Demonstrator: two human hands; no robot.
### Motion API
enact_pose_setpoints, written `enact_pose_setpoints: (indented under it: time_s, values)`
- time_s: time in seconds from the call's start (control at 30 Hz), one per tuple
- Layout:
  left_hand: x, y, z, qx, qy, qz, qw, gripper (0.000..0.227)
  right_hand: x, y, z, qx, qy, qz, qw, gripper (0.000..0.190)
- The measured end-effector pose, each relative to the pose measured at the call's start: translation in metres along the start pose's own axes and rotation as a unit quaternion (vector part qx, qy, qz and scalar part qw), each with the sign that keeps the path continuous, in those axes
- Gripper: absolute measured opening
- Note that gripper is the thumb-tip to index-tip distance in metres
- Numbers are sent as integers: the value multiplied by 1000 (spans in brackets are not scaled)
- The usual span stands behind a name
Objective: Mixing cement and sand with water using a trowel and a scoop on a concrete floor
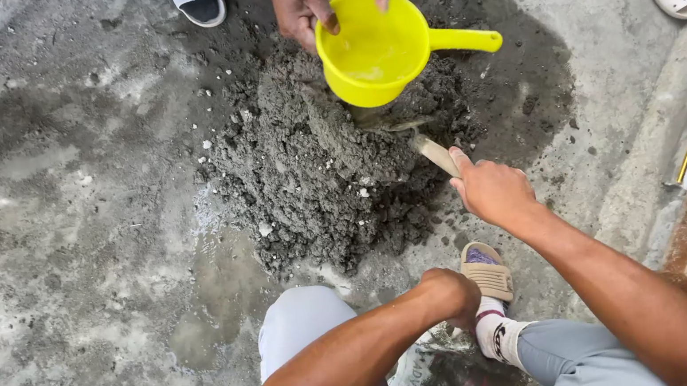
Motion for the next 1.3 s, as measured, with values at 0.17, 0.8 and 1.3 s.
enact_pose_setpoints:
  time_s: [0.17, 0.8, 1.3]
  values:
    - [36, 38, 163, -147, -56, 7, 988, 39, 20, -12, 13, -31, -39, 28, 998, 53]
    - [-9, 14, -3, -12, -18, -7, 1000, 44, -52, -29, -44, 52, 64, 402, 912, 46]
    - [34, 29, 237, -212, 193, 120, 950, 43, -53, -38, -51, 60, 22, 370, 927, 44]
Point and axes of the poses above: each hand's wrist, its own z-axis towards the middle knuckle, its own x-axis out of the palm, y = z × x, the point moved 6 cm from there along z, towards the middle knuckle, and after that the axes turned 8 degrees about x, right-handed, at the moved point
